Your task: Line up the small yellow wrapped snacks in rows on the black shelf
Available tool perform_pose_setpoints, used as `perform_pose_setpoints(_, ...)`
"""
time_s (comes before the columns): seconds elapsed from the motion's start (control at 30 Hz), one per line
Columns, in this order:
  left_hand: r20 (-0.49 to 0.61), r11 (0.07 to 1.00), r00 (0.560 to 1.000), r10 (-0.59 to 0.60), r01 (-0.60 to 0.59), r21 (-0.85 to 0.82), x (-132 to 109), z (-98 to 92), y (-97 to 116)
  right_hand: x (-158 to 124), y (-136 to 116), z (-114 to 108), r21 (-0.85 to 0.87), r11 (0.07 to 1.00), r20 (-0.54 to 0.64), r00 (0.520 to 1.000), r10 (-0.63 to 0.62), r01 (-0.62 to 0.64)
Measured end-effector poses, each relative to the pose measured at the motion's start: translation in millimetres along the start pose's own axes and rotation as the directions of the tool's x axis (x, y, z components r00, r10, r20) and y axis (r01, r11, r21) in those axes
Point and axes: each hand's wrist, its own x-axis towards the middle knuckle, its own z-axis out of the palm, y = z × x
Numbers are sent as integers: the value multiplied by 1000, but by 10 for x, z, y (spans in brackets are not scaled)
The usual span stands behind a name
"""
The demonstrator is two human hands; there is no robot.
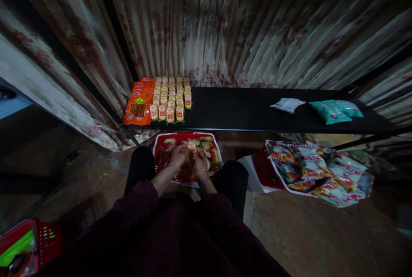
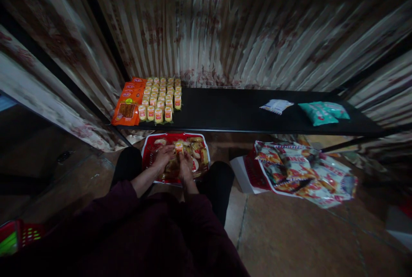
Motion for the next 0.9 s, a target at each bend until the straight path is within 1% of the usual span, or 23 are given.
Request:
perform_pose_setpoints(0.13,5,998,1000,17,-18,63,-45,9,-45,-4,7,15,-83,996,11,1000,-19,20)
perform_pose_setpoints(0.27,-7,1000,1000,13,-13,15,-51,4,-44,1,42,8,-179,982,13,998,-58,59)
perform_pose_setpoints(0.33,-9,1000,1000,7,-8,-20,-45,0,-41,-2,53,1,-235,967,29,995,-96,100)
perform_pose_setpoints(0.47,2,996,1000,1,-1,-84,-25,-8,-59,-56,23,5,-315,924,109,975,-191,216)
perform_pose_setpoints(0.57,-9,992,999,-37,36,-120,-16,-22,-90,-129,-34,18,-359,895,178,960,-215,266)
perform_pose_setpoints(0.7,-50,985,994,-97,89,-148,-15,-41,-113,-203,-92,38,-370,881,227,949,-221,294)
perform_pose_setpoints(0.8,-29,974,994,-110,101,-204,-15,-48,-93,-220,-100,48,-351,888,235,946,-224,298)
perform_pose_setpoints(0.9,-29,946,987,-157,142,-293,-4,-57,-50,-216,-83,41,-340,887,220,943,-248,313)
